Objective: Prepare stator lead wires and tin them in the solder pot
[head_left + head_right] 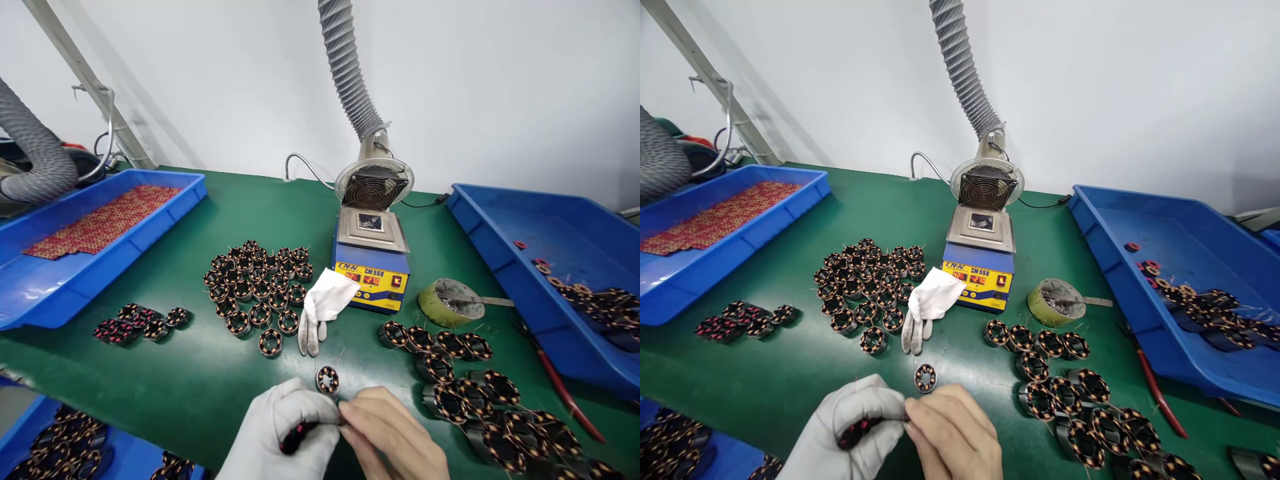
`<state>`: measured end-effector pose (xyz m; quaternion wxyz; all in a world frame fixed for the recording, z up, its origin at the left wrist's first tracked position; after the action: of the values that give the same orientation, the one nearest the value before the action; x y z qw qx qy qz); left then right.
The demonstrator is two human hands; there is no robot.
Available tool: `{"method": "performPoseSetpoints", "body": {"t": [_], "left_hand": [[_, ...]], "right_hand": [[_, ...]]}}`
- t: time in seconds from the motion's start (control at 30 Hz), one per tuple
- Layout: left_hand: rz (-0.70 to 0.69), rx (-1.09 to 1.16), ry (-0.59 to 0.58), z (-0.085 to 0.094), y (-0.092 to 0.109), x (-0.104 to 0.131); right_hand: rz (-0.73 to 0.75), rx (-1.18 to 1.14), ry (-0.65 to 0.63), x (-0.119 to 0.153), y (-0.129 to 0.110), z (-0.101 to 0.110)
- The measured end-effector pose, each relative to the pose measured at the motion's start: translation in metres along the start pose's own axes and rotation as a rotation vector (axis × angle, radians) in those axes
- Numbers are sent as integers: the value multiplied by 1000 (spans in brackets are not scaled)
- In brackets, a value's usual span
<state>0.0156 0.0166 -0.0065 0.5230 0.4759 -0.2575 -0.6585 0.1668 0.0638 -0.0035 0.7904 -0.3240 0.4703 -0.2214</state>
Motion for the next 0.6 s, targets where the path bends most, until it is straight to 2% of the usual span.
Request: {"method": "performPoseSetpoints", "body": {"t": [0.07,0.13,0.17,0.23,0.3,0.33,0.37,0.4,0.5,0.57,0.6], "left_hand": [[-59,-50,-33,-1,0,-1],[-191,-240,-17,0,4,-2],[-274,-375,-4,0,7,-2],[-404,-610,5,0,13,-2],[-428,-695,20,0,17,-1],[-399,-664,30,1,18,-1],[-348,-593,36,1,17,-1],[-290,-496,39,1,15,-2],[-182,-217,54,-2,8,-2],[-186,-181,37,-3,8,-2],[-204,-238,20,-3,9,-2]], "right_hand": [[39,72,24,2,0,-2],[4,106,37,5,0,-6],[-84,74,33,7,2,-9],[-408,-177,-50,14,9,-16],[-721,-553,-93,21,14,-22],[-788,-675,-84,22,15,-22],[-774,-703,-54,20,15,-20],[-687,-634,-11,16,13,-15],[-238,-202,49,3,3,0],[-32,14,28,0,-3,1],[18,85,34,0,-5,-1]]}}
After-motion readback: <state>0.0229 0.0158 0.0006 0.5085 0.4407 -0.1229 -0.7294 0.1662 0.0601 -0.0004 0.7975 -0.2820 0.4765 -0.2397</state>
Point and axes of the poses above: each hand's wrist, its own x-axis away from the middle knuckle, its own z-axis out of the back of the hand, y = z × x, the point moved 3 cm from there along -x, towards the middle knuckle, and after that the axes turned 1 degree about -z, right-handed, at the moved point
